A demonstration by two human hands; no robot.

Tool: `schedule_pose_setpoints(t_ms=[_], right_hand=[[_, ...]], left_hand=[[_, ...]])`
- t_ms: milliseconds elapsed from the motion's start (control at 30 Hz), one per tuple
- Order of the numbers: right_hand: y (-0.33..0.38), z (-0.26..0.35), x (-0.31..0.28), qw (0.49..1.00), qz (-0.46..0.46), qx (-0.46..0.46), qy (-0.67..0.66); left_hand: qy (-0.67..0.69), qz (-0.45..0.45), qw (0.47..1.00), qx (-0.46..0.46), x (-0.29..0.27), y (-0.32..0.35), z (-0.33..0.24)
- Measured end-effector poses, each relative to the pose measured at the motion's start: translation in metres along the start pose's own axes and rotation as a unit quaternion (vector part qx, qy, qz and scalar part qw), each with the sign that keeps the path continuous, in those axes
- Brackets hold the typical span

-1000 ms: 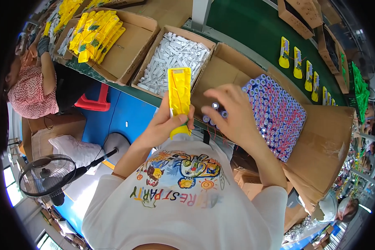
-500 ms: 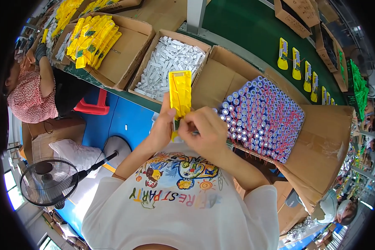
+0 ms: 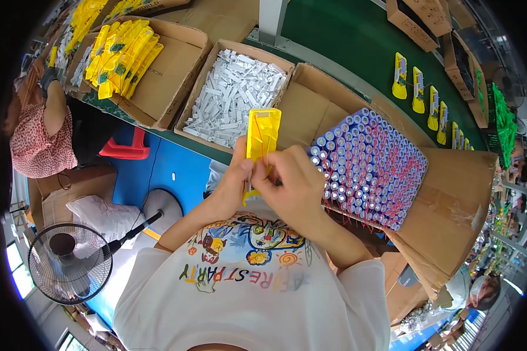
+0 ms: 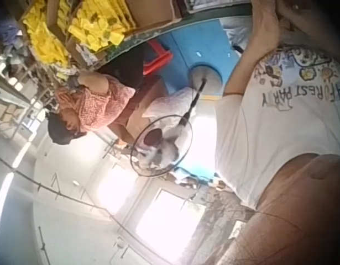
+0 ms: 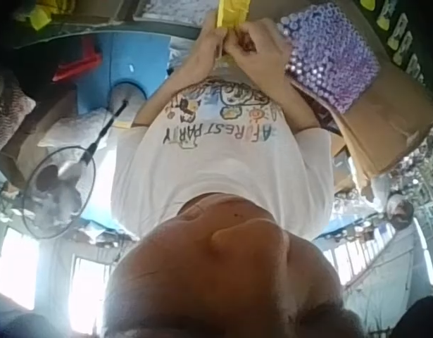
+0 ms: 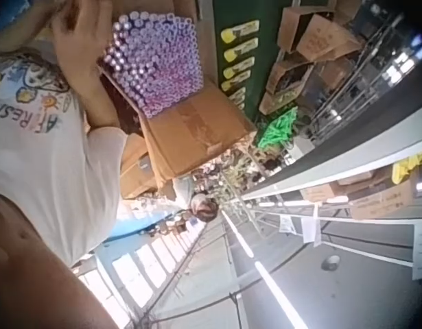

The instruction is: Placing a battery and a white strip into a yellow plastic component on an assembly line.

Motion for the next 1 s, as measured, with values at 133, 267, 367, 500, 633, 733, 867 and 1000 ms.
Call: schedule_pose_setpoints(t_ms=[133, 267, 367, 500, 633, 733, 867, 1000], right_hand=[[0.007, -0.005, -0.002, 0.999, -0.015, 0.028, -0.019], [0.001, -0.004, -0.008, 0.997, 0.0, 0.082, -0.003], [0.011, -0.005, 0.001, 0.994, -0.007, -0.081, 0.074], [-0.011, -0.02, -0.019, 0.992, 0.09, -0.083, -0.007], [-0.041, -0.038, -0.032, 0.98, 0.156, 0.12, -0.023], [-0.034, -0.02, -0.032, 0.976, 0.159, 0.122, -0.087], [-0.016, -0.007, -0.022, 0.963, 0.135, 0.196, -0.13], [-0.002, 0.0, -0.019, 0.993, 0.001, 0.101, -0.059]], left_hand=[[-0.002, 0.004, 1.0, -0.015, 0.006, -0.002, -0.008], [0.014, 0.006, 0.999, -0.028, 0.005, -0.006, -0.021], [-0.016, -0.016, 0.999, -0.045, 0.0, -0.013, -0.015], [-0.008, -0.017, 0.999, -0.028, -0.006, -0.011, -0.015], [0.011, -0.002, 1.0, 0.01, -0.007, -0.009, -0.009], [-0.034, 0.01, 0.999, 0.027, -0.002, -0.004, -0.008], [-0.08, 0.014, 0.992, 0.097, 0.006, 0.004, -0.013], [-0.013, 0.016, 1.0, -0.004, 0.006, 0.007, -0.011]])
Point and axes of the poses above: each hand's wrist, its own y-axis away from the middle knuckle, its own x-axis out of the palm, z = x × y, the point moved 1 cm from there along -y, towards the middle knuckle, and after that the axes turned 11 degrees about -z, right-handed, at the moved point
